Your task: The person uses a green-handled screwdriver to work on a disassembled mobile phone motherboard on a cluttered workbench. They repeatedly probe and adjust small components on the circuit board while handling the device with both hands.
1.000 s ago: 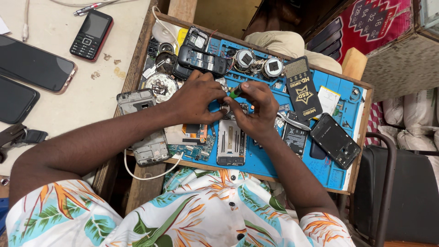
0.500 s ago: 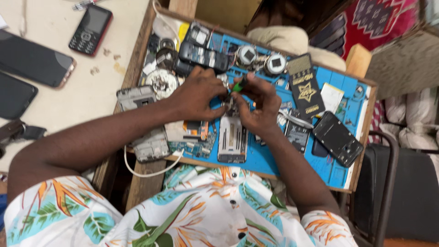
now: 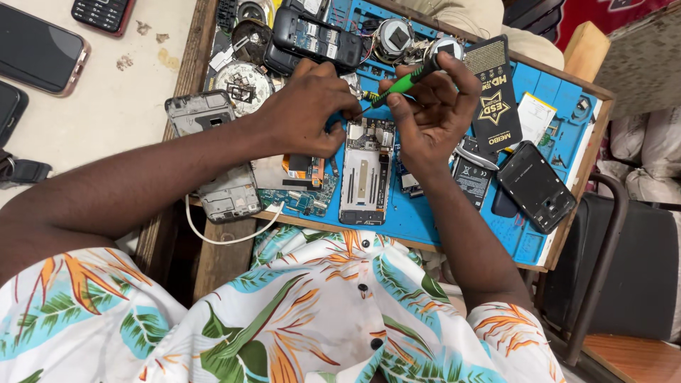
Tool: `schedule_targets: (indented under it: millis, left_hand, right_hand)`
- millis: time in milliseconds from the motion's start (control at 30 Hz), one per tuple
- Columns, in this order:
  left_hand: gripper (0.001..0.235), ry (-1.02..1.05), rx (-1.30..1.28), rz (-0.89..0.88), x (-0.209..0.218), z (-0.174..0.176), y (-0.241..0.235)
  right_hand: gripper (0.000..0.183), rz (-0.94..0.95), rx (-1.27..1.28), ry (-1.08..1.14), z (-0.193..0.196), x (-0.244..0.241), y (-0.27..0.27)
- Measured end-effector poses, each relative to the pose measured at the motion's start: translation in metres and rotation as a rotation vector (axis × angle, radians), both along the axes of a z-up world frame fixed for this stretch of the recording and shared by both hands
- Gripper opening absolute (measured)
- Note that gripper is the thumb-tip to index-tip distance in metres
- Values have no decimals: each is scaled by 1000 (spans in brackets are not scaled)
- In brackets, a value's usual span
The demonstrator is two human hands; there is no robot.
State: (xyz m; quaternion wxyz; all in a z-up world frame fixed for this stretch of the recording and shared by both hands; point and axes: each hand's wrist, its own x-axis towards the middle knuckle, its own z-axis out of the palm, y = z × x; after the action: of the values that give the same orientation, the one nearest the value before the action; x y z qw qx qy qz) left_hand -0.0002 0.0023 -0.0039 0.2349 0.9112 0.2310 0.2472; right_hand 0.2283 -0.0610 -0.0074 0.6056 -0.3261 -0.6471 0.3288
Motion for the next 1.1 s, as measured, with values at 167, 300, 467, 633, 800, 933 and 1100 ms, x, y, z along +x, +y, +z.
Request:
schedule_targets:
  millis: [167,300,467,633,800,933,1100]
  left_hand:
    - [22,-42,7,6,0,-4,-1]
    - [17,-37,31,11,1,-5,1]
    - [15,-29,81,30,2,0,-5]
    - [18,-35,131,52,4,-4,-6]
    - [21,46,232,79,5,-3,-7]
    - [21,75,281,84,6,-1,-11]
    - [22,89,323,103,8,-1,-13]
  right_hand:
    - [61,-12,25,-26,-2,2,1]
    - [65,-73,57,-31,-5,3,2]
    - [61,-102,56,11,3,0,-1]
    - [63,-78,34,33,4,4,-1]
    - [63,-88,36,23,6,2,2]
    - [63,-89,44,3,6,3,-1]
    - [64,-101,46,-9,6,2,0]
